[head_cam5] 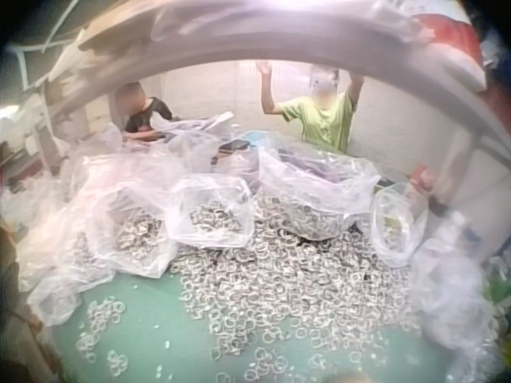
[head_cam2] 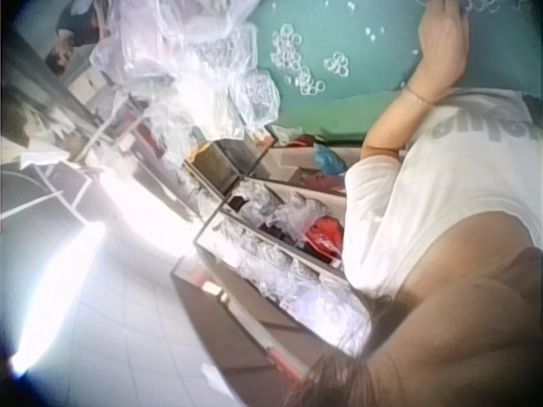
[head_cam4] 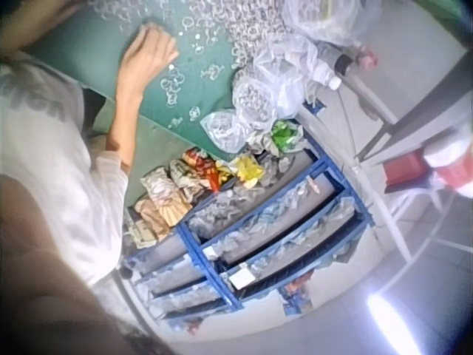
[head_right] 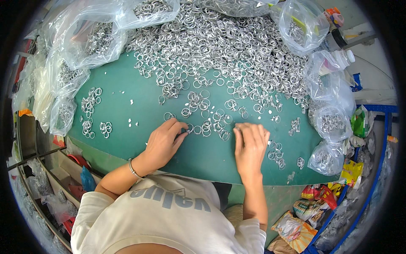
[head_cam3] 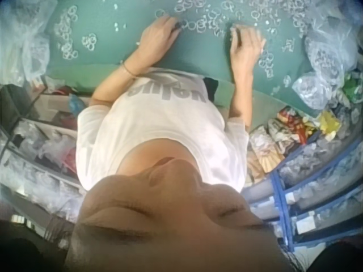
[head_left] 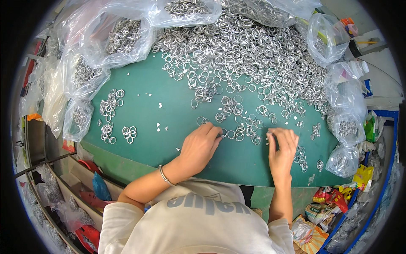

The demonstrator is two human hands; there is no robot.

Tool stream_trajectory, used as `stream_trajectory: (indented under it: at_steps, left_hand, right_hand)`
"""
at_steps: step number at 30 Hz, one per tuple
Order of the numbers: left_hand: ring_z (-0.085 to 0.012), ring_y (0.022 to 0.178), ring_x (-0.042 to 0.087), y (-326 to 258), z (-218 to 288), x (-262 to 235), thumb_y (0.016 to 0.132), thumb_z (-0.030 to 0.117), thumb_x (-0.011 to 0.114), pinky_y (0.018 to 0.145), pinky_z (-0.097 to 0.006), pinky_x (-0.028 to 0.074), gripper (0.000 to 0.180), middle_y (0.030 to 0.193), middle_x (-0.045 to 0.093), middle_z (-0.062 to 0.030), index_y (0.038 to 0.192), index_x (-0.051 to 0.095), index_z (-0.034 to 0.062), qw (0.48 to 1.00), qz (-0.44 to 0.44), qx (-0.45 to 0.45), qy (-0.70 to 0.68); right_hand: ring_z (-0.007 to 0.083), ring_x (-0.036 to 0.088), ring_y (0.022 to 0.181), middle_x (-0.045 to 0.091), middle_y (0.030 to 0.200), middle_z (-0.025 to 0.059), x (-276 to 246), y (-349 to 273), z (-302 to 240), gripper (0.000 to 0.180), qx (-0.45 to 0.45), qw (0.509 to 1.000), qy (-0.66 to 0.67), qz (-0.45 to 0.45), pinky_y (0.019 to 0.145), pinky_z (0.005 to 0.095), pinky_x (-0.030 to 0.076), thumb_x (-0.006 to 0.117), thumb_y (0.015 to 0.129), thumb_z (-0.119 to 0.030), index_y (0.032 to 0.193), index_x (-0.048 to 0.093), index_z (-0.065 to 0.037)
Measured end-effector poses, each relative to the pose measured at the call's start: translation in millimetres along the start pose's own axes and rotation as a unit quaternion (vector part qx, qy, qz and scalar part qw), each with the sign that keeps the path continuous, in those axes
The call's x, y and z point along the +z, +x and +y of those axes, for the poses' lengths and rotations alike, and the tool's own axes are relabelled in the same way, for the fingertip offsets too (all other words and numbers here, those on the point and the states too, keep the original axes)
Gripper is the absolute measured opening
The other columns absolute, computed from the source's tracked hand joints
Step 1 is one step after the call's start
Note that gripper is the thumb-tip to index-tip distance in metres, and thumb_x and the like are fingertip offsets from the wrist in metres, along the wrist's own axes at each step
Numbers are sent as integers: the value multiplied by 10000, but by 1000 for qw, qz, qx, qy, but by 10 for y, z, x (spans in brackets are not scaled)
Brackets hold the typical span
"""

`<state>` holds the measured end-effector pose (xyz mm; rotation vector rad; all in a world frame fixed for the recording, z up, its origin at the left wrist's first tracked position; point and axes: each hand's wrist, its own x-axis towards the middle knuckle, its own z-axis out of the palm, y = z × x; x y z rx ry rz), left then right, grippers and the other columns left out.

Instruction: The person sorts through a large pile of small metal rings on a green tabletop by hand, picking up individual rings to move them between different piles or into nearby plastic bags.

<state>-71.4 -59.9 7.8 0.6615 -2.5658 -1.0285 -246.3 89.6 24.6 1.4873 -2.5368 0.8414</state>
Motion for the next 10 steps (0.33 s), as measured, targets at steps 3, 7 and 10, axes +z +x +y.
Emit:
stream_trajectory:
  at_steps: [3, 7, 10]
  left_hand:
    - [-297, 691, 553, -26, 13, -20, 792, 27, 664, 600, -390, 456, 173, 831, 534, -98, 946, 587, 45, 1000, -3, 2, -7]
    - [-296, 723, 564, -67, 4, -87, 793, 14, 658, 621, -384, 462, 161, 867, 550, -105, 935, 590, 45, 999, -6, 0, -32]
    - [-230, 781, 607, -121, 21, -185, 823, 9, 641, 649, -370, 478, 163, 921, 576, -109, 975, 608, 57, 984, -43, -80, -154]
  right_hand:
    - [249, 552, 851, 611, 893, 71, 37, -92, -181, 170, -31, 997, 59, -40, 773, 366, 381, 704, 746, -34, 907, 649, -43]
    - [237, 533, 922, 585, 971, 57, 118, -150, -274, 222, -56, 992, 38, -104, 789, 379, 376, 732, 703, -65, 910, 654, -52]
    - [245, 524, 943, 586, 1015, 62, -16, -103, -310, 218, 8, 990, 91, -105, 814, 393, 373, 721, 727, -87, 936, 663, -67]
